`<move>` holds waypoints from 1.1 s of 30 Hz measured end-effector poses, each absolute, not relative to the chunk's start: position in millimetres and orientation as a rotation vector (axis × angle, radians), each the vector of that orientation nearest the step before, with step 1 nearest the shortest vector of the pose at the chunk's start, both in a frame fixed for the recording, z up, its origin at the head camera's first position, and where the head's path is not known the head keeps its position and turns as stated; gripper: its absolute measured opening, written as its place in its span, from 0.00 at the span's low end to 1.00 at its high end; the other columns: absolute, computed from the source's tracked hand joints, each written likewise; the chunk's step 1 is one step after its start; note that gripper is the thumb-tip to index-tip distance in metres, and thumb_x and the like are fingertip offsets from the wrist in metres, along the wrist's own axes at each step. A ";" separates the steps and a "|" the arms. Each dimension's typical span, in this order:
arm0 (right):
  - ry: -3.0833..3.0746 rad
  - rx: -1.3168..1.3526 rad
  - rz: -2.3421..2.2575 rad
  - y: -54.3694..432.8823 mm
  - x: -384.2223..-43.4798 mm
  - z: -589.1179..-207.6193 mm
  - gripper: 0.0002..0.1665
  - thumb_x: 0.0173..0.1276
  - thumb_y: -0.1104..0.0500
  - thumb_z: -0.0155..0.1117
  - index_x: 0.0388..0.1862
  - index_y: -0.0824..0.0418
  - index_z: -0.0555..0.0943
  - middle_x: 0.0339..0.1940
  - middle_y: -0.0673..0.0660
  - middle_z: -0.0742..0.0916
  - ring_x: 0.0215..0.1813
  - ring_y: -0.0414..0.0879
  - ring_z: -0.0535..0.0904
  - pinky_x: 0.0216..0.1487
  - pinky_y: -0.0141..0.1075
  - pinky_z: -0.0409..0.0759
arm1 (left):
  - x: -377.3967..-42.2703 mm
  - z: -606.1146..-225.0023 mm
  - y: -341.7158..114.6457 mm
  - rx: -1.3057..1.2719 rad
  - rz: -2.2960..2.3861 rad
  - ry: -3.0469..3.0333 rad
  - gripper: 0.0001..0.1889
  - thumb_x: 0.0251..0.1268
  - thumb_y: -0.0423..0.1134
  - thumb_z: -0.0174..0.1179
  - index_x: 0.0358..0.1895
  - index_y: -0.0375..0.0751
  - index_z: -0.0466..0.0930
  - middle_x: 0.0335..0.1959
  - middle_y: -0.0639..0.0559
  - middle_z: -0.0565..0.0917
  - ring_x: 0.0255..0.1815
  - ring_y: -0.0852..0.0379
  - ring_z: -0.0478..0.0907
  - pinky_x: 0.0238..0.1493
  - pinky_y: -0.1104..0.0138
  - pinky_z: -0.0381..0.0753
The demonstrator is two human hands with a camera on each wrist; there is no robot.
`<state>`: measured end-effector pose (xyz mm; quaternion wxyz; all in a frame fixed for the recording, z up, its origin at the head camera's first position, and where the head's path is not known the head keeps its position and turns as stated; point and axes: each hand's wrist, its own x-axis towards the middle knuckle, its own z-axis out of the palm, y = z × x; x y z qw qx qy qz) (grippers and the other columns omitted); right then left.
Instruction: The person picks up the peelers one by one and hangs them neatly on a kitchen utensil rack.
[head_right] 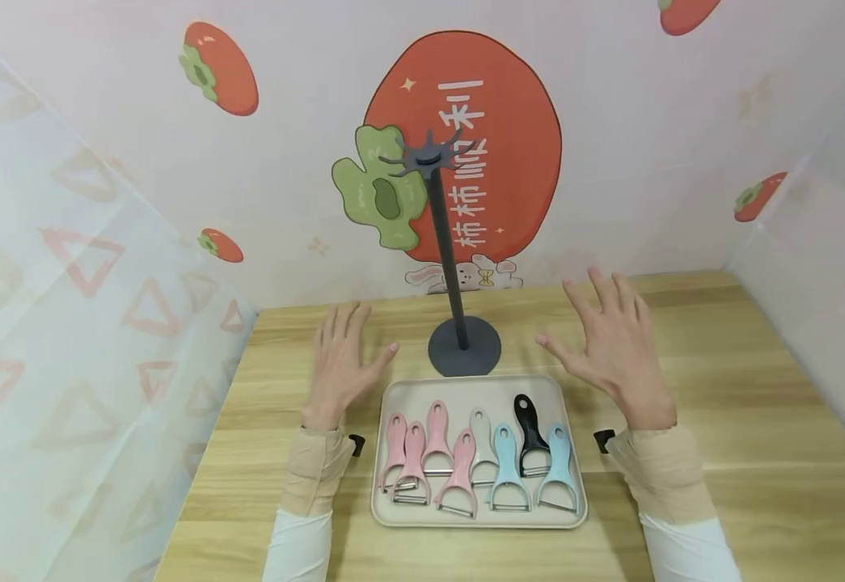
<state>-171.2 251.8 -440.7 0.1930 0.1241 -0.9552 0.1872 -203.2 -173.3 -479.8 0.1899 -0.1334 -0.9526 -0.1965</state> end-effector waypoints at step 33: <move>-2.850 0.499 0.888 230.8 -81.4 -480.1 0.16 0.76 0.55 0.72 0.56 0.63 0.84 0.45 0.52 0.88 0.43 0.44 0.83 0.39 0.38 0.82 | -263.3 -452.7 -55.7 -0.757 -1.904 -2.382 0.13 0.79 0.38 0.64 0.57 0.34 0.78 0.55 0.37 0.83 0.60 0.44 0.83 0.69 0.57 0.79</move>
